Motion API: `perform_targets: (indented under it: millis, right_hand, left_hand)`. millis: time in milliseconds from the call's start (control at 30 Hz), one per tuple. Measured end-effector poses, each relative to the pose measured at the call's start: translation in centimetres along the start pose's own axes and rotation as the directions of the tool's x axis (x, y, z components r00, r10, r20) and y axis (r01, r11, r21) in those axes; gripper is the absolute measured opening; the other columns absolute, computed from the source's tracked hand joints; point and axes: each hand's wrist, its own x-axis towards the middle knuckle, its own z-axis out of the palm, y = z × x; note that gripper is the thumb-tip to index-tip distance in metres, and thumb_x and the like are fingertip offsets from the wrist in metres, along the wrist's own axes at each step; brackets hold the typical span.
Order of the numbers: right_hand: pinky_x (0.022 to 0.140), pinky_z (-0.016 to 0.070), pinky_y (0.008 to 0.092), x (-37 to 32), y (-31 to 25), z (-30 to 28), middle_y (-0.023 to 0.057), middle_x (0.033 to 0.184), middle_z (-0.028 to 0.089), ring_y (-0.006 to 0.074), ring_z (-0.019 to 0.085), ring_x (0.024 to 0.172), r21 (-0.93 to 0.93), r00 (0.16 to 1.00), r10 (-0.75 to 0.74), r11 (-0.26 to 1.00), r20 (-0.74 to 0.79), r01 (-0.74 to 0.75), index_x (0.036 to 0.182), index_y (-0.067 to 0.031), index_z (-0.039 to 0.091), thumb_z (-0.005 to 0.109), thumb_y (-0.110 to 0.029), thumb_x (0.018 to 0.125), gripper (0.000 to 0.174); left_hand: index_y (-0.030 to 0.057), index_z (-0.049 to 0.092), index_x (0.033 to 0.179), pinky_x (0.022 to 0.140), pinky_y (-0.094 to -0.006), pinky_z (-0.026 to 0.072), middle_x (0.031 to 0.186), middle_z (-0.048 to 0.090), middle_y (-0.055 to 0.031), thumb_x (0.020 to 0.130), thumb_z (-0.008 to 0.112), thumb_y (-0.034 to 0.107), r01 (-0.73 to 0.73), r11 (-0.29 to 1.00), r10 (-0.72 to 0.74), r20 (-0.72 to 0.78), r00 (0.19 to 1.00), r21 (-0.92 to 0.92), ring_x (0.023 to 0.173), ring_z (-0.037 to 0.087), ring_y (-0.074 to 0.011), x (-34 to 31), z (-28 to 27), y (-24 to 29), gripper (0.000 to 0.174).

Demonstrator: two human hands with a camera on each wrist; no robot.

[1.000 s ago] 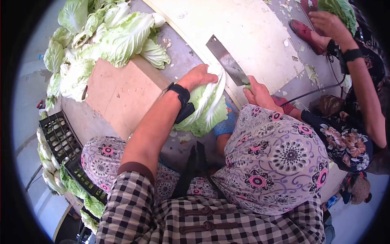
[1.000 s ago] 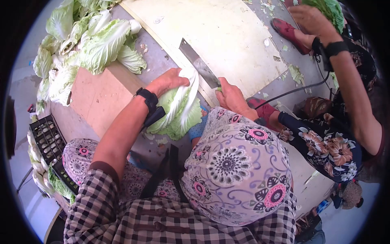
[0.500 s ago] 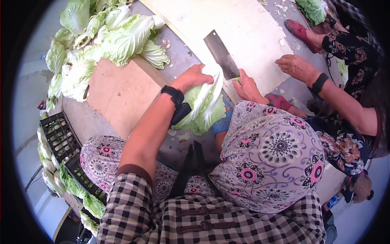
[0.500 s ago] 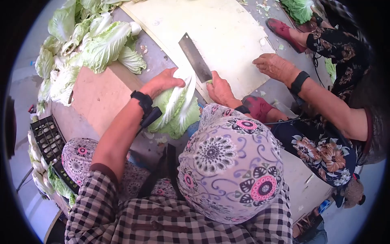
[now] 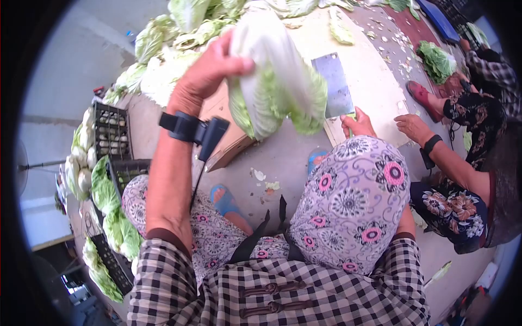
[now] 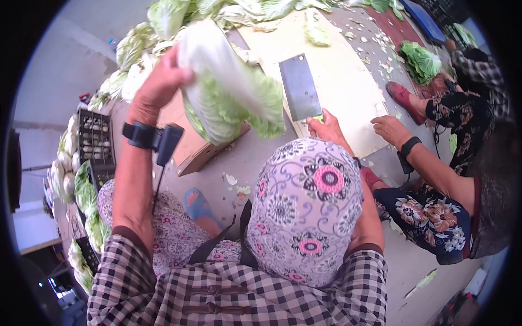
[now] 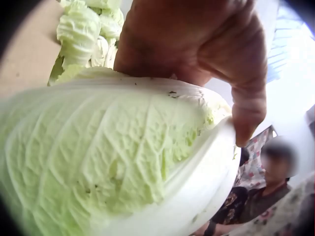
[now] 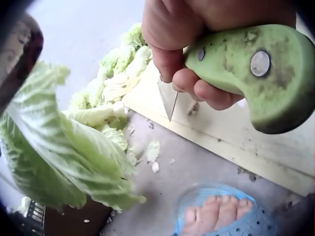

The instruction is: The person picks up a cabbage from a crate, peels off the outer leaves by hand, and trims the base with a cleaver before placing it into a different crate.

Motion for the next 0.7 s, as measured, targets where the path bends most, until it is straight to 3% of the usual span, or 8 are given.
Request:
perform_targets:
  millis: [167, 367, 400, 500, 533, 567, 633, 700]
  right_hand:
    - [0.056, 0.0434, 0.0230, -1.5, -7.9, 3.9, 0.0038, 0.074, 0.057, 0.0079, 0.051, 0.062, -0.231, 0.960, -0.093, 0.960, 0.265, 0.157, 0.111, 0.0024, 0.051, 0.061, -0.017, 0.082, 0.037]
    - [0.072, 0.0468, 0.0267, 2.4, -8.8, 9.4, 0.0110, 0.090, 0.061, 0.0148, 0.057, 0.080, -0.381, 0.851, -0.012, 0.891, 0.524, 0.247, 0.132, 0.0134, 0.031, 0.063, -0.021, 0.082, 0.068]
    - [0.065, 0.0444, 0.0226, 1.6, -9.9, 11.0, 0.0030, 0.081, 0.057, 0.0085, 0.052, 0.074, -0.257, 0.813, 0.034, 0.956, 0.582, 0.144, 0.126, 0.0025, 0.040, 0.058, -0.018, 0.088, 0.047]
    - [0.074, 0.0466, 0.0262, 4.1, -9.6, 13.1, 0.0098, 0.095, 0.059, 0.0153, 0.055, 0.088, -0.307, 0.801, 0.053, 0.937, 0.596, 0.166, 0.129, 0.0005, 0.038, 0.059, -0.020, 0.087, 0.052]
    - [0.086, 0.0449, 0.0334, 5.1, -8.9, 13.4, 0.0177, 0.111, 0.056, 0.0246, 0.053, 0.103, -0.439, 0.816, -0.056, 0.821, 0.575, 0.366, 0.131, -0.0028, 0.037, 0.061, -0.024, 0.085, 0.056]
    - [0.096, 0.0392, 0.0379, 6.3, -8.2, 13.4, 0.0229, 0.126, 0.047, 0.0304, 0.046, 0.117, -0.516, 0.804, -0.048, 0.744, 0.593, 0.425, 0.132, -0.0028, 0.036, 0.061, -0.027, 0.084, 0.060]
    - [0.100, 0.0350, 0.0384, 4.8, -9.5, 12.7, 0.0244, 0.130, 0.043, 0.0322, 0.043, 0.120, -0.629, 0.781, 0.112, 0.667, 0.614, 0.399, 0.133, 0.0005, 0.036, 0.059, -0.030, 0.084, 0.062]
    - [0.099, 0.0354, 0.0366, 4.1, -9.3, 11.7, 0.0252, 0.128, 0.044, 0.0328, 0.045, 0.118, -0.584, 0.779, 0.040, 0.685, 0.626, 0.435, 0.132, 0.0026, 0.037, 0.059, -0.036, 0.082, 0.067]
  left_hand:
    - [-0.0020, 0.045, 0.123, 0.095, -0.0303, 0.0384, 0.114, 0.056, -0.0106, 0.075, 0.065, 0.026, -0.258, 0.935, 0.322, -0.277, 0.905, 0.244, 0.104, 0.054, -0.0188, -4.9, -7.8, 8.6, 0.058]
    - [-0.0019, 0.045, 0.124, 0.097, -0.0321, 0.0376, 0.114, 0.056, -0.0119, 0.079, 0.063, 0.023, -0.304, 0.865, 0.465, -0.411, 0.784, 0.398, 0.107, 0.052, -0.0210, -10.3, -8.4, 11.7, 0.054]
    - [-0.0015, 0.043, 0.125, 0.098, -0.0327, 0.0372, 0.116, 0.055, -0.0118, 0.078, 0.063, 0.022, -0.298, 0.883, 0.447, -0.451, 0.773, 0.363, 0.108, 0.051, -0.0213, -11.1, -8.3, 11.5, 0.056]
    - [0.0006, 0.046, 0.122, 0.091, -0.0311, 0.0440, 0.110, 0.058, -0.0090, 0.073, 0.068, 0.020, -0.419, 0.900, 0.414, -0.536, 0.735, 0.120, 0.099, 0.057, -0.0184, -12.5, -9.2, 8.9, 0.057]
    - [0.0008, 0.046, 0.122, 0.091, -0.0324, 0.0439, 0.111, 0.058, -0.0097, 0.074, 0.068, 0.019, -0.415, 0.909, 0.363, -0.565, 0.741, 0.039, 0.100, 0.057, -0.0196, -12.9, -9.6, 8.2, 0.056]
    - [0.0010, 0.045, 0.123, 0.092, -0.0336, 0.0438, 0.111, 0.057, -0.0103, 0.075, 0.067, 0.017, -0.412, 0.910, 0.311, -0.587, 0.748, -0.043, 0.102, 0.056, -0.0208, -13.1, -9.9, 7.6, 0.055]
    - [0.0016, 0.042, 0.124, 0.093, -0.0350, 0.0438, 0.111, 0.057, -0.0097, 0.075, 0.067, 0.015, -0.406, 0.897, 0.233, -0.596, 0.768, -0.173, 0.103, 0.056, -0.0209, -13.0, -9.0, 7.0, 0.057]
    - [0.0021, 0.041, 0.125, 0.093, -0.0350, 0.0441, 0.111, 0.056, -0.0093, 0.075, 0.067, 0.014, -0.410, 0.879, 0.216, -0.563, 0.798, -0.243, 0.103, 0.056, -0.0205, -12.3, -9.1, 6.2, 0.058]
